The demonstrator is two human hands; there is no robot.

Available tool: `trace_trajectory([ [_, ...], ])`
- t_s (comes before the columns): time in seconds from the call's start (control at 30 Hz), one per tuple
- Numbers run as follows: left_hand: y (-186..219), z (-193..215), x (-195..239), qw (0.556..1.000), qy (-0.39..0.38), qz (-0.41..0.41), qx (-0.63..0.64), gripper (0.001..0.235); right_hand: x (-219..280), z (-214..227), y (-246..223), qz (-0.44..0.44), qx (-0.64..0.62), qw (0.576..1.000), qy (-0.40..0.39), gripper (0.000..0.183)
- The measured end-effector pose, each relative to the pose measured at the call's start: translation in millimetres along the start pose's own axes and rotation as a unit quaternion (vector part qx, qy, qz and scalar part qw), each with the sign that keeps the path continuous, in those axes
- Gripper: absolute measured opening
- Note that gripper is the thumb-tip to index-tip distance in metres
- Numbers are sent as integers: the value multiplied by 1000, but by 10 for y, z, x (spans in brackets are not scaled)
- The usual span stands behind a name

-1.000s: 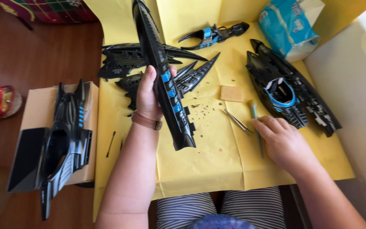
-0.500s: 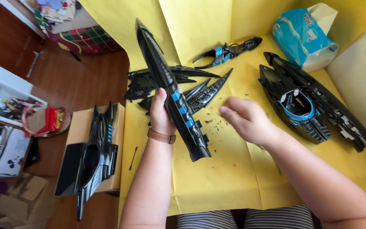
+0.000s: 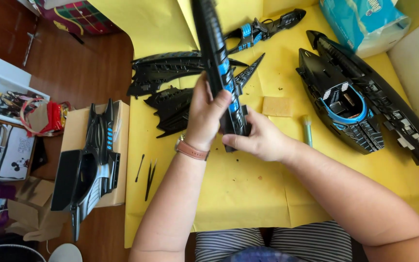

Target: Applying small blue decals to a black plastic model vehicle part using tweezers and a brush for precision placement.

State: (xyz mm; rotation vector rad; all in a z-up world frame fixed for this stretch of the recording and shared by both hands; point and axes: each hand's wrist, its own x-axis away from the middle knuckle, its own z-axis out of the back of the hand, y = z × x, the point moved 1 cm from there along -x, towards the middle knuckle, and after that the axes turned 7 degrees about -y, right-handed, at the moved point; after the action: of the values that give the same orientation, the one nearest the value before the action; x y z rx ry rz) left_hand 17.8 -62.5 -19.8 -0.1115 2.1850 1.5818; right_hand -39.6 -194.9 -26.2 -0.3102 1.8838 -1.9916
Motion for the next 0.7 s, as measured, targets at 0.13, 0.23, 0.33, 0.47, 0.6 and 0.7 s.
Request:
trace_trajectory([
  [0.13,149,-89,104,998,0,62,18,63,-2,155,5,-17,81,997,-2,49],
  [0.23,122,19,95,998,10,44,35,64,-17,366,-88,49,119,987,-102,60],
  [0.33,108,176,32,999,9,29,16,67,-41,561,-236,97,167,978,-78,19],
  [0.47,94,258,45,997,-21,41,55,70,-1,775,-238,112,211,964,114,16],
  [0.6,-9,240,58,992,-38,39,110,68,-37,890,-204,164,192,952,173,24],
  [0.7,-8,191,84,989,-47,51,130,65,-47,829,-256,215,278,924,152,37],
])
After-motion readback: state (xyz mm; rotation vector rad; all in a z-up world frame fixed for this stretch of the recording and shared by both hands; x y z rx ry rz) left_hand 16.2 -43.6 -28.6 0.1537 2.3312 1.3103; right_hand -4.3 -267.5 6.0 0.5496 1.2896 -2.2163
